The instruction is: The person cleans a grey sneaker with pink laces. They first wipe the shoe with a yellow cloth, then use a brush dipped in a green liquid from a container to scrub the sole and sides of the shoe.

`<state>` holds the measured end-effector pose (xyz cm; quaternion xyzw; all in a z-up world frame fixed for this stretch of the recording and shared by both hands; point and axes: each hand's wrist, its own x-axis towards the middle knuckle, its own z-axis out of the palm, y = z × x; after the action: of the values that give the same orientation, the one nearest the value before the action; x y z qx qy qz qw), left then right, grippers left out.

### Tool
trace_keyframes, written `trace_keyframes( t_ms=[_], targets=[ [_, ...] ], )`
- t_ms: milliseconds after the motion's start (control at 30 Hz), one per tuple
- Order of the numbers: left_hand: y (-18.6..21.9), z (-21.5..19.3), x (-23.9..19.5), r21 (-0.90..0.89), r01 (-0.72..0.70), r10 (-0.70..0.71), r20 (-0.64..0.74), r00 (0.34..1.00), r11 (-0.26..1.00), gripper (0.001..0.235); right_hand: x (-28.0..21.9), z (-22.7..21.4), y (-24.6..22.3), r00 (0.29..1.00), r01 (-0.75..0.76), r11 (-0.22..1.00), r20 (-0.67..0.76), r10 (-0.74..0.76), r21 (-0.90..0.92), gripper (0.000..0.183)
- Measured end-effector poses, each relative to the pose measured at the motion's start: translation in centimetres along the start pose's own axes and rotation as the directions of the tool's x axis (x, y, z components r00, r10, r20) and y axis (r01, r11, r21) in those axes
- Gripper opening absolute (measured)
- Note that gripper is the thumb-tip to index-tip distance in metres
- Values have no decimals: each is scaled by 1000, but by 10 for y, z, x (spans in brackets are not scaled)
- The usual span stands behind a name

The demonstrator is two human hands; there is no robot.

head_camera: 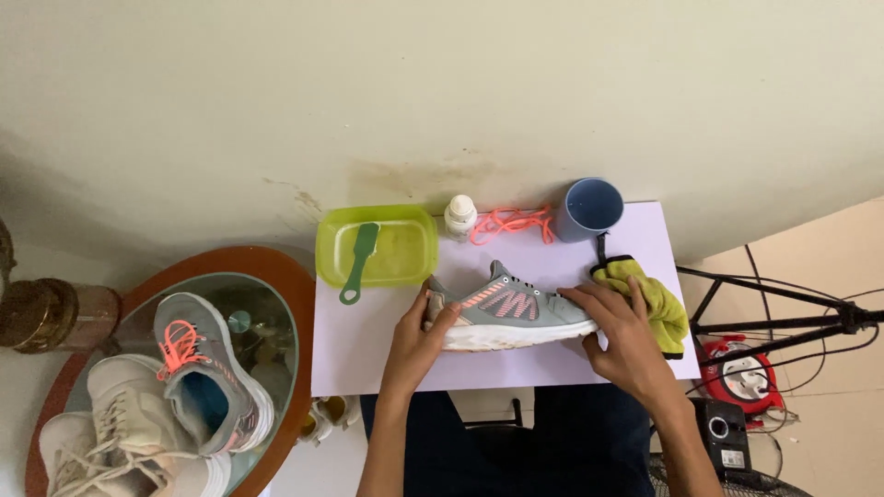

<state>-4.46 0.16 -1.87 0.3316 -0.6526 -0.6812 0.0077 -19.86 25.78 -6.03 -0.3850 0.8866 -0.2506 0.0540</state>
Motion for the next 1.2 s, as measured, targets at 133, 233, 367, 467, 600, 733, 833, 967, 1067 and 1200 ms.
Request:
trace_keyframes(
  t_ms=[133, 233, 367, 467, 600, 733, 833, 967, 1067, 1200],
  targets=[
    [10, -13, -13, 245, 35, -22, -57, 998, 969, 84, 5, -4, -3, 997, 67, 998, -25, -67, 7, 72],
    [-1, -34, -15, 539, 26, 83, -177, 981, 842, 44, 2, 6, 9, 997, 79, 993, -17, -77, 88, 67],
    [25, -60, -16, 649, 78, 341, -493, 800, 757, 21, -1, 13, 14, 999, 44, 994, -30, -42, 100, 65],
    [30, -72, -5, 725, 146, 376, -505, 777, 673, 36, 0, 6, 4, 997, 68, 990, -45, -63, 124, 62],
    [0, -83, 25, 651, 200, 189, -475, 859, 732, 49, 2, 4, 2, 997, 72, 986, -44, -66, 151, 61],
    [-14, -84, 25, 312, -57, 194, -427, 883, 948, 48, 2, 1, -4, 998, 60, 981, -34, -55, 182, 61],
    [-12, -79, 14, 75, -115, 137, -465, 875, 991, 48, 2, 2, -3, 998, 54, 981, -50, -46, 187, 62],
    [-23, -79, 4, 18, -262, 245, -414, 877, 965, 46, 4, 0, -8, 998, 43, 980, -52, -34, 194, 62],
    [-37, -80, 7, 32, -276, 264, -414, 871, 961, 42, 5, -2, -11, 998, 36, 981, -52, -26, 192, 62],
    [-37, -80, 8, -12, -311, 276, -427, 861, 950, 42, 6, -1, -9, 998, 28, 982, -56, -18, 185, 62]
  ],
)
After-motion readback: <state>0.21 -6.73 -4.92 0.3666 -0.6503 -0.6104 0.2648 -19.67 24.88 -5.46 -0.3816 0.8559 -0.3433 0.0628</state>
